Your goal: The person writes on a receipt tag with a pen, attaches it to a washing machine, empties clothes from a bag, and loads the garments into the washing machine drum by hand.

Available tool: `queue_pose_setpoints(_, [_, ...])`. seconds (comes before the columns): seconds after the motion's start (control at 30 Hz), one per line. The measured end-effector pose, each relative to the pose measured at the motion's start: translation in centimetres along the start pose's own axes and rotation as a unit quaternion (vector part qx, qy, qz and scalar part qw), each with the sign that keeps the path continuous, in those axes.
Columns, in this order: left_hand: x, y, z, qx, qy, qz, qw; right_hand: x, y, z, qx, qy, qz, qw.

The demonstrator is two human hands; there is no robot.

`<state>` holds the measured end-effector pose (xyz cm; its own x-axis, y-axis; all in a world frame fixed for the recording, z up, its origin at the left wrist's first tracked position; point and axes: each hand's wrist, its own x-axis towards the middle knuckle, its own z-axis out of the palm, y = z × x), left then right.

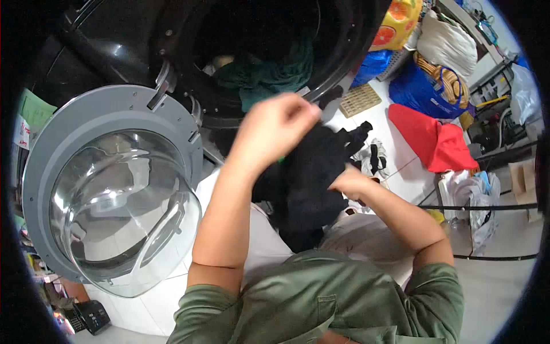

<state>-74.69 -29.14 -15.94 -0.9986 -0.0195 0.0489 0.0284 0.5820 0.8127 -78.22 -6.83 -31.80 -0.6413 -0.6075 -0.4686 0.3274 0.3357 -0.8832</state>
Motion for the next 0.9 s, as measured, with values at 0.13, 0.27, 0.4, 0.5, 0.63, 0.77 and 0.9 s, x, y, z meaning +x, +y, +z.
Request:
queue_pose_setpoints(0.13, [1.7, -3.0, -1.3, -0.342, 0.333, 0.093, 0.874, 3.0, -11.6, 3.2, -0.431, -0.110, 0.092, 0.891])
queue_pose_setpoints(0.27, [1.6, -3.4, -2.3, -0.330, 0.400, 0.180, 0.836, 14.0, -23.6, -2.0, 0.052, 0.085, -0.242, 0.965])
queue_pose_setpoints(0.4, [0.8, -4.4, -3.6, -0.413, 0.427, 0.189, 0.782, 15.1, -26.3, 0.8, -0.028, 0.207, -0.262, 0.942])
queue_pose_setpoints(0.5, [0.5, -4.9, -3.4, -0.415, 0.437, 0.191, 0.775, 21.8, -13.3, 6.0, -0.234, -0.124, -0.232, 0.936])
queue_pose_setpoints(0.63, [1.7, -6.1, -2.0, -0.333, 0.451, 0.225, 0.797, 25.5, 11.0, 14.8, -0.470, -0.224, -0.066, 0.851])
queue_pose_setpoints(0.77, [2.0, -5.1, -1.0, -0.299, 0.427, 0.149, 0.840, 20.0, 24.5, 15.0, -0.526, -0.002, 0.067, 0.848])
queue_pose_setpoints(0.9, [1.7, -7.3, -0.8, -0.246, 0.290, 0.099, 0.919, 19.6, 20.0, 9.3, -0.321, -0.217, 0.168, 0.906])
